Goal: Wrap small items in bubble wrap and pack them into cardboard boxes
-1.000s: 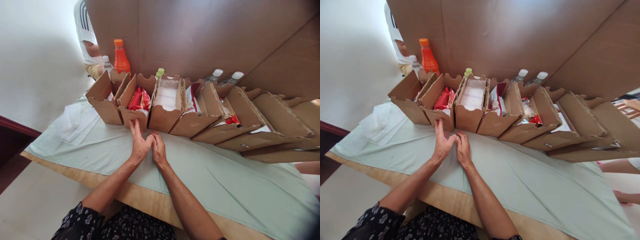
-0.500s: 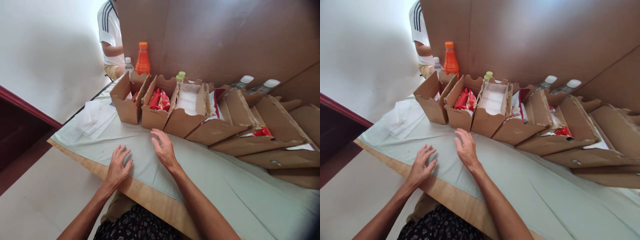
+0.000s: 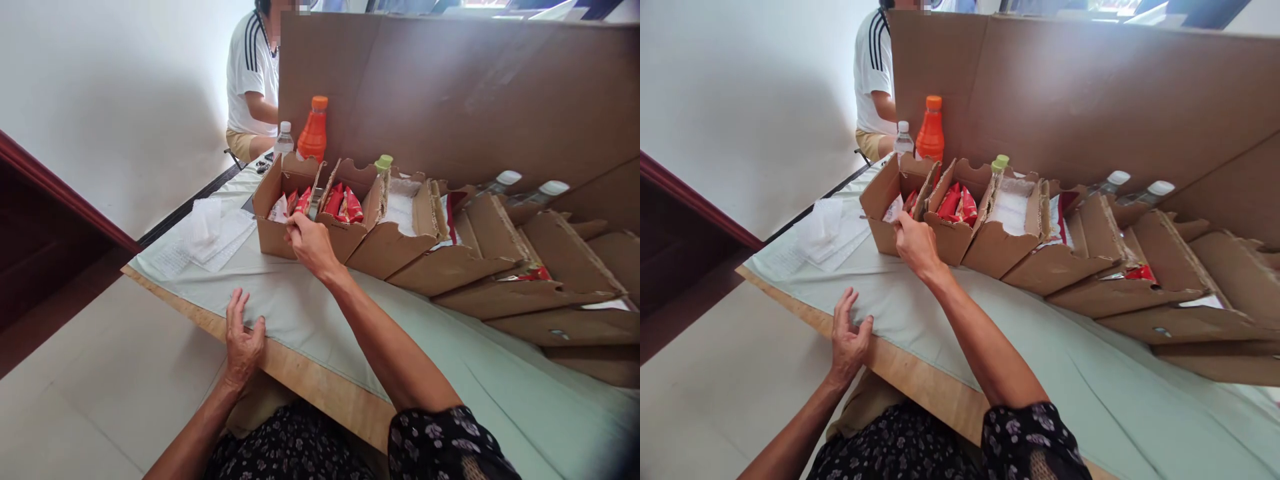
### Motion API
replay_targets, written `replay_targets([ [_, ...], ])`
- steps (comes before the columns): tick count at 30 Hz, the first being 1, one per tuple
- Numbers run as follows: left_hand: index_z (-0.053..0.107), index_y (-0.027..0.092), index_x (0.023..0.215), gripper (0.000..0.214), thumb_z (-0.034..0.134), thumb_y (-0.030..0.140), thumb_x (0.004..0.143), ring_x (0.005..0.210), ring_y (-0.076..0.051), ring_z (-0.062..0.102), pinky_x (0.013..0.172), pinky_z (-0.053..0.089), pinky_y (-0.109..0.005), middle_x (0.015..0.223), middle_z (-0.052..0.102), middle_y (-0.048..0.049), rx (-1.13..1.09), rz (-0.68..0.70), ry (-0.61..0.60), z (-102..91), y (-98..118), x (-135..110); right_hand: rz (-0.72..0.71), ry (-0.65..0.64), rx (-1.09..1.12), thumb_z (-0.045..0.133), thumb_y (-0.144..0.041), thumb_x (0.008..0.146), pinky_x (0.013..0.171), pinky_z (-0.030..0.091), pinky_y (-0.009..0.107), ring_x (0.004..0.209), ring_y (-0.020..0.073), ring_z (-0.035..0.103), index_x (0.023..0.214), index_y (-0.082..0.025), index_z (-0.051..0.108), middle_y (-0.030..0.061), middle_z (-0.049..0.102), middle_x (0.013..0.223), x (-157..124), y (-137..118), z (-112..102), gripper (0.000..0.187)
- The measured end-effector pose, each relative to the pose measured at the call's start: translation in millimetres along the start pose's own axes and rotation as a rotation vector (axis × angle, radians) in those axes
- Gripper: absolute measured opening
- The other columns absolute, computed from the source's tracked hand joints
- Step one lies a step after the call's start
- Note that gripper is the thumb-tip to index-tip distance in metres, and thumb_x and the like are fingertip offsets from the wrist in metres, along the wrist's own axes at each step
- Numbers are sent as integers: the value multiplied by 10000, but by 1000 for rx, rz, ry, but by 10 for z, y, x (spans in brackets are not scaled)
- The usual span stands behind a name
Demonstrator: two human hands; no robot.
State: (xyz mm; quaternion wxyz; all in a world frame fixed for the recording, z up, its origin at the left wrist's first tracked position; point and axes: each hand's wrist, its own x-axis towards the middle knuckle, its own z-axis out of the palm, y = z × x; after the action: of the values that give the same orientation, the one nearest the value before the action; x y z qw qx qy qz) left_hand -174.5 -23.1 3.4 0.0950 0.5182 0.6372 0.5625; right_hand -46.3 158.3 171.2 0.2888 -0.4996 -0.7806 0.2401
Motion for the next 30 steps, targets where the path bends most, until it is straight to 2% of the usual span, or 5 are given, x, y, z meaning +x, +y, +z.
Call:
replay_targets([
  [8,377,264,1605,819,752,314,880,1583,-331,367,1316,284,-524,1683,388,-152,-257,-179,58,-314,168,142,-32,-78,162,543,-286,992,685,556,257,709,158,746,1061,-232,723,13,791,826,-1569,383,-794,200],
  [13,397,267,1586,857,780,381,828,1552,-359,417,1261,379,-547,1664,428,-153,-401,-305,-225,-354,511,41,167,220,202,602,-324,993,724,624,275,808,173,781,1301,-328,671,9,801,948,-2476,902,-1369,316],
  [17,570,217,1425,647,745,394,828,1390,-355,592,1221,443,-533,1452,633,-138,-398,-462,-432,-294,722,-198,199,100,241,729,-450,914,909,654,376,1207,267,733,1518,-345,521,103,693,1428,-3011,1043,-1352,647],
  [23,583,224,1366,541,682,347,848,1268,-292,668,1136,534,-452,1359,681,-109,-375,-365,-431,-30,864,-270,269,212,105,720,-612,855,827,649,474,908,314,758,1225,-177,712,149,784,1124,-3011,1033,-740,571],
  [30,470,187,1518,725,652,253,819,1422,-313,566,1211,450,-496,1529,588,-157,-479,-222,-558,984,1062,172,401,554,178,732,-609,810,849,611,448,970,300,744,1124,-177,682,147,766,1068,-2737,1646,-930,536],
])
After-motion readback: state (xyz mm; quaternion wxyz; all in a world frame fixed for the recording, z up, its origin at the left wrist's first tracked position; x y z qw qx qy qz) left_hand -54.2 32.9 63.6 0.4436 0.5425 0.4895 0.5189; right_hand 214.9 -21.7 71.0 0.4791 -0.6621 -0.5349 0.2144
